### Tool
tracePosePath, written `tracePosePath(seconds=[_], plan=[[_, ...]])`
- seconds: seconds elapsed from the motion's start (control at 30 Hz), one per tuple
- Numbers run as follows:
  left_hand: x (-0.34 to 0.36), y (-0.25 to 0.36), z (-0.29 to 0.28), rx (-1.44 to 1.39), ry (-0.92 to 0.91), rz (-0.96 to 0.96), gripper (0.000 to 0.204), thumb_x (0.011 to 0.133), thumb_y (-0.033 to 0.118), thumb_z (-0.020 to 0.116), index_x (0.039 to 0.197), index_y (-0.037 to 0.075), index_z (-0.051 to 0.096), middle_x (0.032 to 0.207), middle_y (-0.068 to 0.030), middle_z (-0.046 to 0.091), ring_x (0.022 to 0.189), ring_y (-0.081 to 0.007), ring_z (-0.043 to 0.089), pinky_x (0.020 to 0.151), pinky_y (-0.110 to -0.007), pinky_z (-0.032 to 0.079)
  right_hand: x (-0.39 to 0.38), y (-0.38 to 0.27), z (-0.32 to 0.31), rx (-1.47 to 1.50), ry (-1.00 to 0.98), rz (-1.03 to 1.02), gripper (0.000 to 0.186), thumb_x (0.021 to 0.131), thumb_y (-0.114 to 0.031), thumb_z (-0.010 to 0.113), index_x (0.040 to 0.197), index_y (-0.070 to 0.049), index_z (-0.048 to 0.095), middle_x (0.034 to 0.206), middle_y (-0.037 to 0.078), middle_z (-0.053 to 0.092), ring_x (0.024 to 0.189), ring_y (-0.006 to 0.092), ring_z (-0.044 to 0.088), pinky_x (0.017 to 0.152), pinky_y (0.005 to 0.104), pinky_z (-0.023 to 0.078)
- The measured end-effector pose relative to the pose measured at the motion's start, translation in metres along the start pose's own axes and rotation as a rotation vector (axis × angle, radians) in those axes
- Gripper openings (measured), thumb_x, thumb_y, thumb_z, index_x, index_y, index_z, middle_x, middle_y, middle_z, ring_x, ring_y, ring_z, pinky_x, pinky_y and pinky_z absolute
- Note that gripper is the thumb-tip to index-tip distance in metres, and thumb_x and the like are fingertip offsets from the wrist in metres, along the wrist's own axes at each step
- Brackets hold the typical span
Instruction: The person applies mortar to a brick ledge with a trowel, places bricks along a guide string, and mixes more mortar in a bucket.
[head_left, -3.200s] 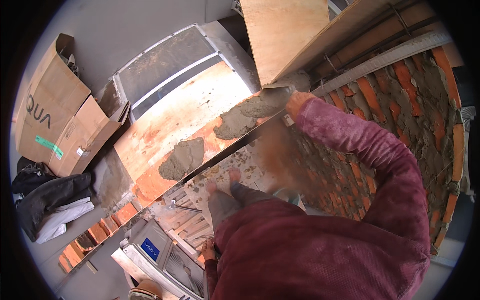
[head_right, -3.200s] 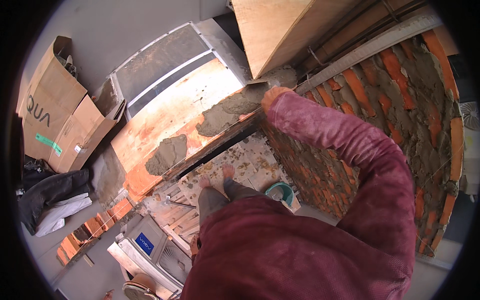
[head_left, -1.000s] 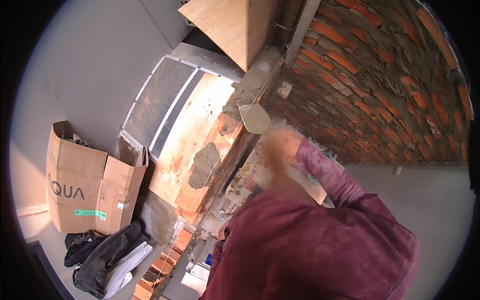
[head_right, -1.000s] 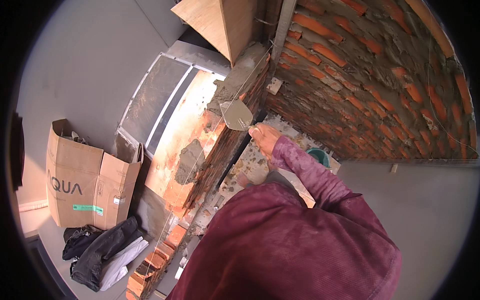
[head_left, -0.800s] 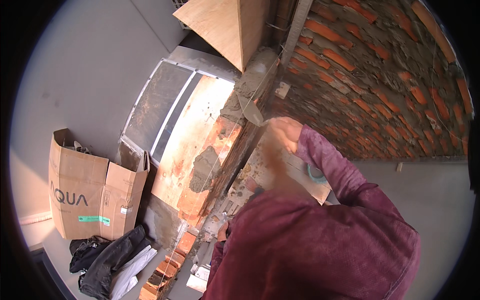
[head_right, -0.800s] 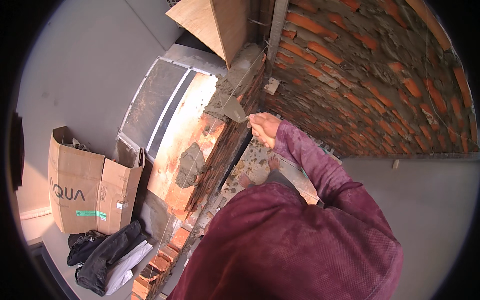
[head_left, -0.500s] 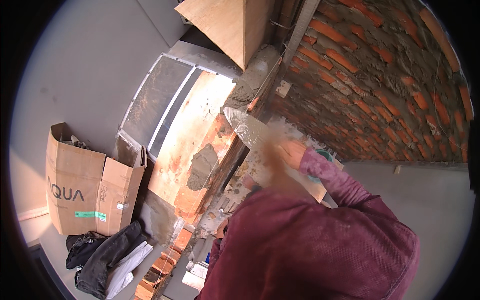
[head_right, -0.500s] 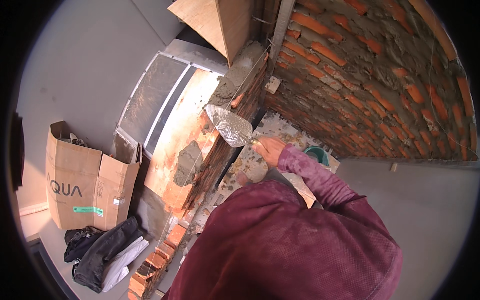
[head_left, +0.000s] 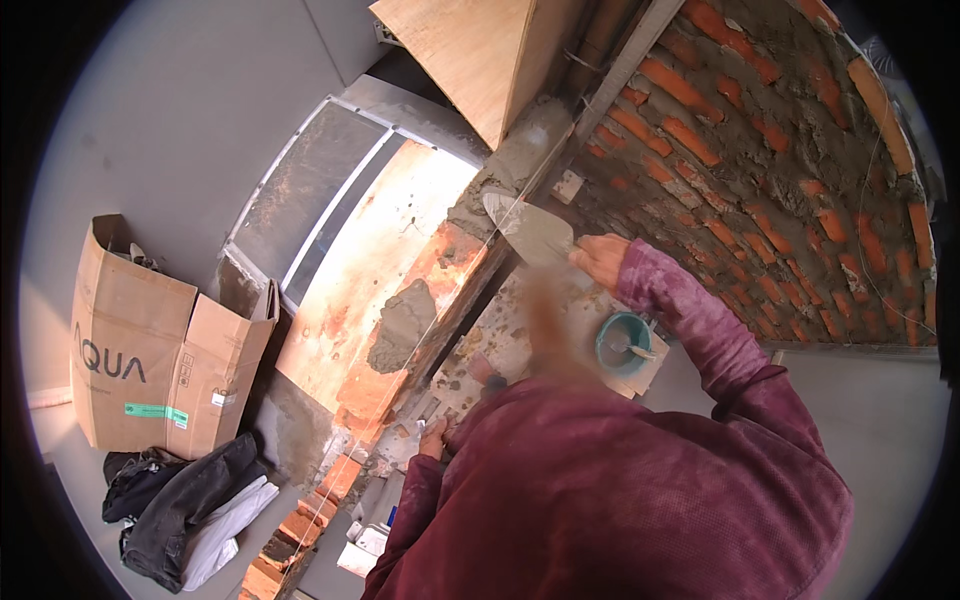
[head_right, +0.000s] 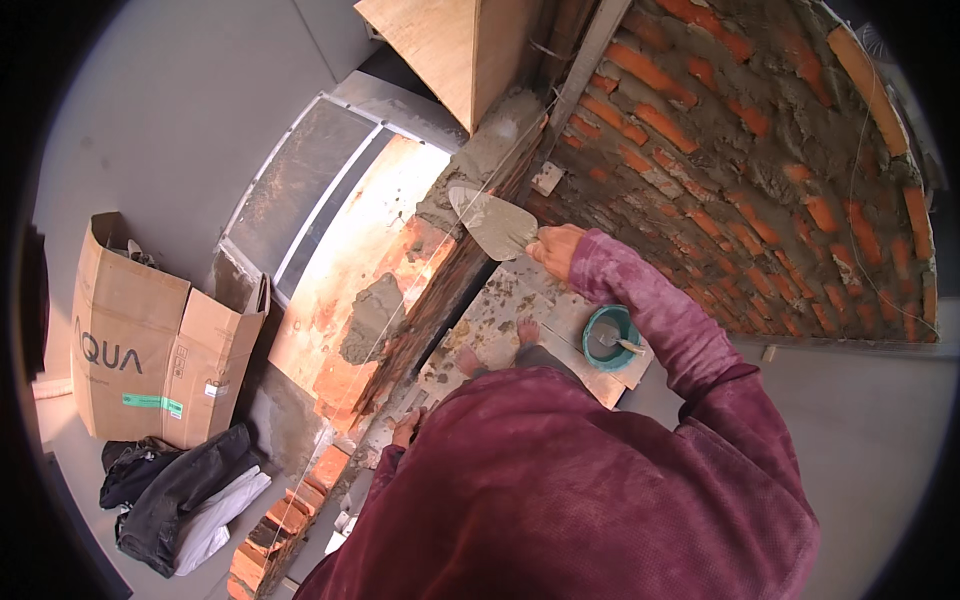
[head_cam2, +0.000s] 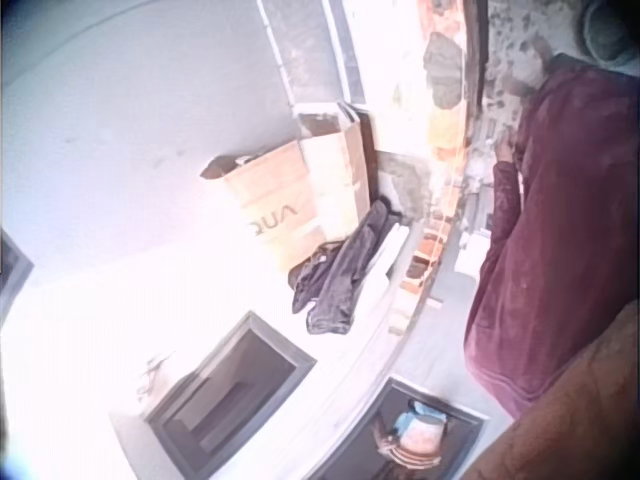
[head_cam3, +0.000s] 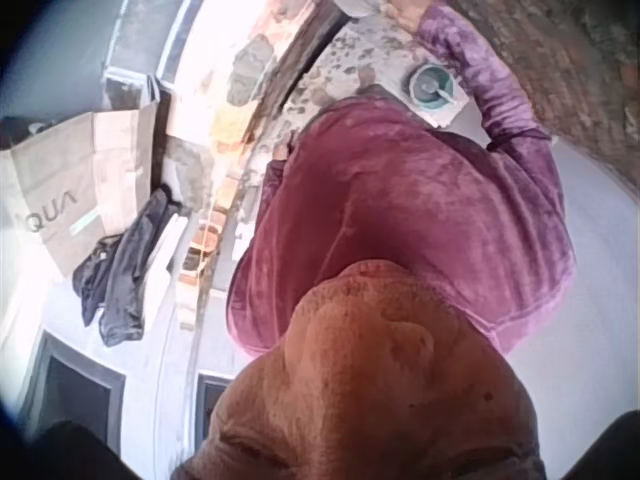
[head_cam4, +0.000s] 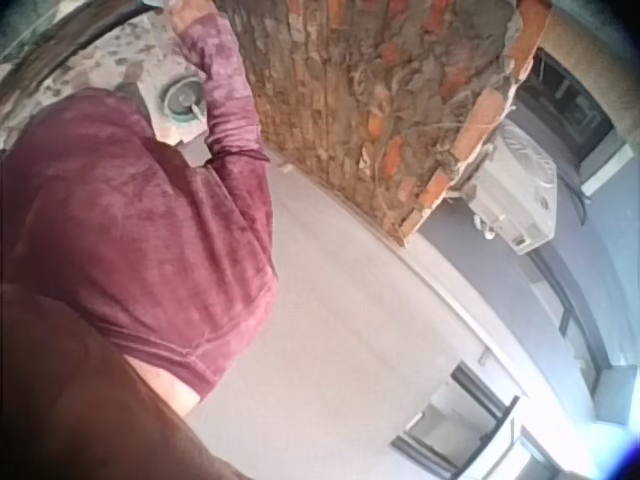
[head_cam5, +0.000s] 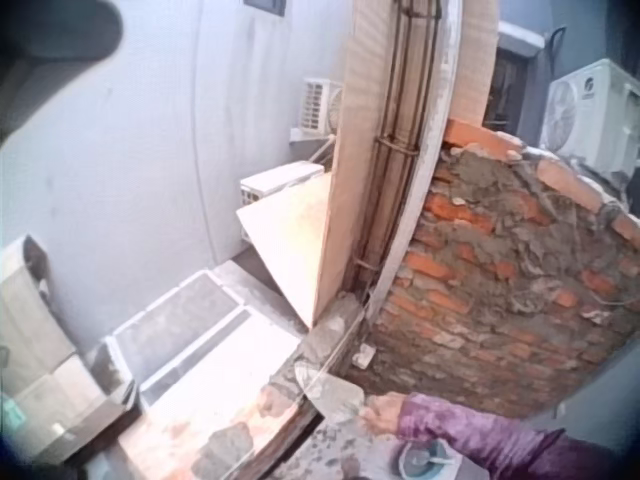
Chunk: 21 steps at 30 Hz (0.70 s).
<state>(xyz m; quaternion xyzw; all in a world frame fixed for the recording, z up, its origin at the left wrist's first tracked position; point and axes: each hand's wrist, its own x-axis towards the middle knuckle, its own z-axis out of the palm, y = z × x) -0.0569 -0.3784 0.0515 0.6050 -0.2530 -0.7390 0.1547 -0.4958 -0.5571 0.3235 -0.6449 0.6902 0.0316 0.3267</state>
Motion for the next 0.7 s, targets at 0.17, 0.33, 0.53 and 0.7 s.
tracePosePath(seconds=[0.17, 0.33, 0.53, 0.7], plan=[[0.020, -0.062, -0.030, 0.262, -0.079, 0.287, 0.038, 0.098, 0.028, 0.049, 0.121, 0.000, 0.058, 0.119, -0.0129, 0.063, 0.105, -0.0227, 0.062, 0.092, -0.032, 0.048, 0.011, -0.004, -0.017, -0.175, 0.105, 0.048, 0.044, 0.097, -0.039, 0.045, 0.104, 0.002, 0.057, 0.087, 0.026, 0.065, 0.084, 0.0419, 0.064, 0.072, 0.0492, 0.049], [0.014, -0.082, -0.049, 0.710, -0.147, 0.590, 0.037, 0.094, 0.027, 0.048, 0.121, 0.004, 0.059, 0.119, -0.0143, 0.062, 0.110, -0.0289, 0.059, 0.096, -0.035, 0.044, 0.043, 0.031, -0.030, -0.285, 0.129, 0.157, 0.043, 0.096, -0.040, 0.045, 0.104, 0.001, 0.057, 0.089, 0.025, 0.065, 0.086, 0.0414, 0.064, 0.073, 0.0494, 0.050], [-0.004, -0.073, -0.048, 0.282, -0.045, 0.083, 0.049, 0.088, 0.037, 0.057, 0.127, 0.006, 0.056, 0.125, -0.0150, 0.060, 0.114, -0.0287, 0.058, 0.099, -0.035, 0.042, 0.019, 0.065, 0.023, 0.476, 0.174, 0.242, 0.039, 0.097, -0.041, 0.043, 0.090, -0.004, 0.054, 0.070, 0.012, 0.057, 0.054, 0.0268, 0.056, 0.049, 0.0413, 0.044], [0.054, -0.224, -0.114, 0.372, -0.156, 0.309, 0.056, 0.090, 0.044, 0.057, 0.132, 0.007, 0.054, 0.129, -0.0146, 0.058, 0.118, -0.0291, 0.056, 0.105, -0.035, 0.038, 0.026, 0.012, 0.132, 1.032, 0.354, 0.207, 0.031, 0.098, -0.037, 0.041, 0.087, -0.008, 0.047, 0.062, 0.003, 0.045, 0.041, 0.0135, 0.043, 0.037, 0.0324, 0.035]])
